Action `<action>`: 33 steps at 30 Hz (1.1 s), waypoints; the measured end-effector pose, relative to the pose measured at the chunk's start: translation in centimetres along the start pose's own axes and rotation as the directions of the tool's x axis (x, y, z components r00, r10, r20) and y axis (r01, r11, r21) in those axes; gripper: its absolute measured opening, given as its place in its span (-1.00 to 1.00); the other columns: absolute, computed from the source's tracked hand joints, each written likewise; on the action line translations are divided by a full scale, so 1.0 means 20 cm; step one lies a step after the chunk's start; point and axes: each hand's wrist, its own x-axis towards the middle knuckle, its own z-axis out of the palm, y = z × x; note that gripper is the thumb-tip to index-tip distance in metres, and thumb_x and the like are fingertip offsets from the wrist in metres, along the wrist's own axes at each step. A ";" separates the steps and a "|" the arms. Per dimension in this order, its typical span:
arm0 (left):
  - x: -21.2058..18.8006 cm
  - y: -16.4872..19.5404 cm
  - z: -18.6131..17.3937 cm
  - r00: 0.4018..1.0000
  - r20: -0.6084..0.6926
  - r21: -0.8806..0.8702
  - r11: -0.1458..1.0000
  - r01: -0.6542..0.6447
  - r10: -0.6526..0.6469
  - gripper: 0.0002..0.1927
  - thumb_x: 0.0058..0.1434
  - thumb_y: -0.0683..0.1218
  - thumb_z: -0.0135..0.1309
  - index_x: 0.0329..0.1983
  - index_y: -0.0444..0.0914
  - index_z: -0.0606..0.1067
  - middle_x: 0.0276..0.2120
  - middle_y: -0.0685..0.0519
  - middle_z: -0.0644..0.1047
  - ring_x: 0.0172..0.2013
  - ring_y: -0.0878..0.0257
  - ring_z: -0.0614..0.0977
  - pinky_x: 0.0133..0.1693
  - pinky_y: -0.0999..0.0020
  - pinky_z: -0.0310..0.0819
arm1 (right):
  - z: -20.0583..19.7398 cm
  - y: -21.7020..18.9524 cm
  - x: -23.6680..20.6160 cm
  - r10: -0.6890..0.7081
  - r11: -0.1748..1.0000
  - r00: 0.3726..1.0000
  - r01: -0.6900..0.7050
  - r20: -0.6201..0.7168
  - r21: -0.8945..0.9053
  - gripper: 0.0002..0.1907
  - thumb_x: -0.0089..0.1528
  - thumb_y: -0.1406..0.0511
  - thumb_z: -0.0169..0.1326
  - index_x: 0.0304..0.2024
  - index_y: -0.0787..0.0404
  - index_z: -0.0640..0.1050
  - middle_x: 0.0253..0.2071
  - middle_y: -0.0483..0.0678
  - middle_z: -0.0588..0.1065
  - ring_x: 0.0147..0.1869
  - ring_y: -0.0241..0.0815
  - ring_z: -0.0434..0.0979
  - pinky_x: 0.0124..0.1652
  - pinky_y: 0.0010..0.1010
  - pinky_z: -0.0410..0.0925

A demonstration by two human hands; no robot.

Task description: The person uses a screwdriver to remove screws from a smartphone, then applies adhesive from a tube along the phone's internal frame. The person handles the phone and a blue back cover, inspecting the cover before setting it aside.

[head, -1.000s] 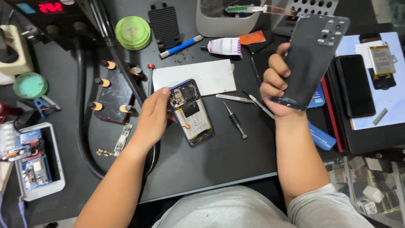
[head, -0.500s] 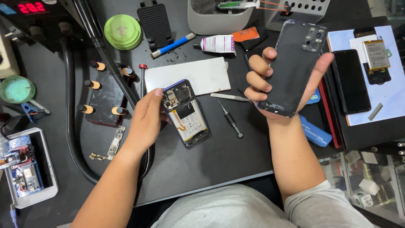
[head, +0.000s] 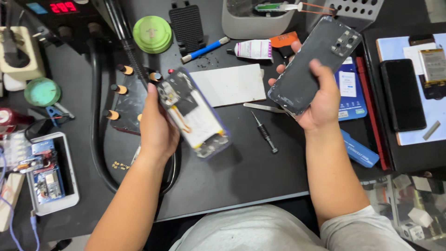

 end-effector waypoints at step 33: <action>-0.07 0.09 0.08 0.946 0.321 0.009 0.999 0.037 -0.038 -0.33 0.41 0.19 -0.25 0.38 -0.38 0.28 0.24 -0.26 0.46 0.23 -0.14 0.55 0.16 -0.04 0.53 | 0.18 0.19 0.24 -0.198 -0.106 0.851 0.475 0.486 -0.874 -0.70 0.26 0.23 0.31 0.00 0.16 0.58 0.04 -0.05 0.51 0.22 -0.04 0.51 0.21 -0.21 0.36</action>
